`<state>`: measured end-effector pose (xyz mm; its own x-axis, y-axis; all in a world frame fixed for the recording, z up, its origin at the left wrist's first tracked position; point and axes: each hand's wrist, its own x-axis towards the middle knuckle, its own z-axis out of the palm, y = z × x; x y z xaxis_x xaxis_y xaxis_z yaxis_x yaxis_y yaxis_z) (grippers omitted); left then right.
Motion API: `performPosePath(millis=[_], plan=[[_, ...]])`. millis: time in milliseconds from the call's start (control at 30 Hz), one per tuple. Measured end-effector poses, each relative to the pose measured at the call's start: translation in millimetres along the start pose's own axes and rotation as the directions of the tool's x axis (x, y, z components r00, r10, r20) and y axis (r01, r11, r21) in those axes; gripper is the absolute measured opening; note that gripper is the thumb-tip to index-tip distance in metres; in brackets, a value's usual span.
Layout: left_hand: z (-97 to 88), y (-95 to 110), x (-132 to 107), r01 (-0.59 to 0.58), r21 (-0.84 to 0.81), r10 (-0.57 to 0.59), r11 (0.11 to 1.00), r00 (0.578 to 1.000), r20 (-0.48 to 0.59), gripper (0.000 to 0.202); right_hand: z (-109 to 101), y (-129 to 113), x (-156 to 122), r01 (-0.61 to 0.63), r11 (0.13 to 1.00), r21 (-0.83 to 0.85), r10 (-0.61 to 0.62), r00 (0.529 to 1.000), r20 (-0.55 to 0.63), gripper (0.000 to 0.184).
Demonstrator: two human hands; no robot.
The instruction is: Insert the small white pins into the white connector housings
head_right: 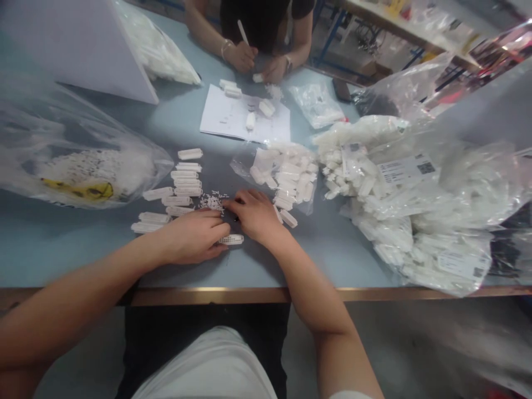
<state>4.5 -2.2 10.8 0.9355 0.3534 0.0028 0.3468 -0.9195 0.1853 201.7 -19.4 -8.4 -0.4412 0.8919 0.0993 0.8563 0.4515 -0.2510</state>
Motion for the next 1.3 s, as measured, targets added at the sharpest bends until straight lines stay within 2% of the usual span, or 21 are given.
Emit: performPosePath(millis=[167,267,533,767,933,1033,1100,1200,1300], plan=[[0.6,0.0,-0.5,0.002,-0.008,-0.003,1.0,1.0,-0.017,0.018,7.4,5.1,3.1,0.008,0.998,0.056,-0.004,0.998,-0.069,0.023],[1.6,-0.1,-0.7,0.002,0.004,-0.002,1.0,1.0,-0.024,0.019,8.1,3.7,4.1,0.03,0.999,0.039,-0.028,0.998,-0.054,0.02],[0.4,0.8,1.1,0.01,0.005,-0.009,1.0,1.0,-0.014,0.017,5.8,-0.3,5.8,-0.036,0.997,-0.069,0.037,0.999,0.02,0.021],[2.1,-0.4,0.1,0.004,-0.008,-0.004,1.0,1.0,-0.026,0.017,-0.3,11.7,-0.8,-0.07,0.997,0.016,0.071,0.996,-0.059,0.025],[2.5,-0.9,0.3,0.007,-0.011,-0.007,1.0,1.0,-0.021,0.018,-0.7,4.7,1.5,-0.053,0.997,-0.064,0.055,0.998,0.035,0.02],[2.6,-1.2,0.7,0.007,0.004,-0.007,1.0,1.0,-0.003,0.019,0.1,2.8,2.3,-0.066,0.993,-0.102,0.07,0.997,0.03,0.018],[3.0,-1.5,0.7,0.009,0.012,-0.009,1.0,1.0,0.002,0.019,-0.3,5.7,0.4,-0.071,0.996,-0.051,0.071,0.997,0.002,0.015],[4.0,-2.2,0.4,0.041,0.019,-0.041,0.999,0.999,-0.009,0.019,-3.5,12.0,-6.3,-0.076,0.99,0.119,0.086,0.993,-0.083,0.015],[5.2,-3.3,-0.1,0.101,0.023,-0.1,0.995,0.994,-0.038,0.019,-9.4,13.2,-14.4,-0.125,0.959,0.254,0.163,0.977,-0.137,0.016]])
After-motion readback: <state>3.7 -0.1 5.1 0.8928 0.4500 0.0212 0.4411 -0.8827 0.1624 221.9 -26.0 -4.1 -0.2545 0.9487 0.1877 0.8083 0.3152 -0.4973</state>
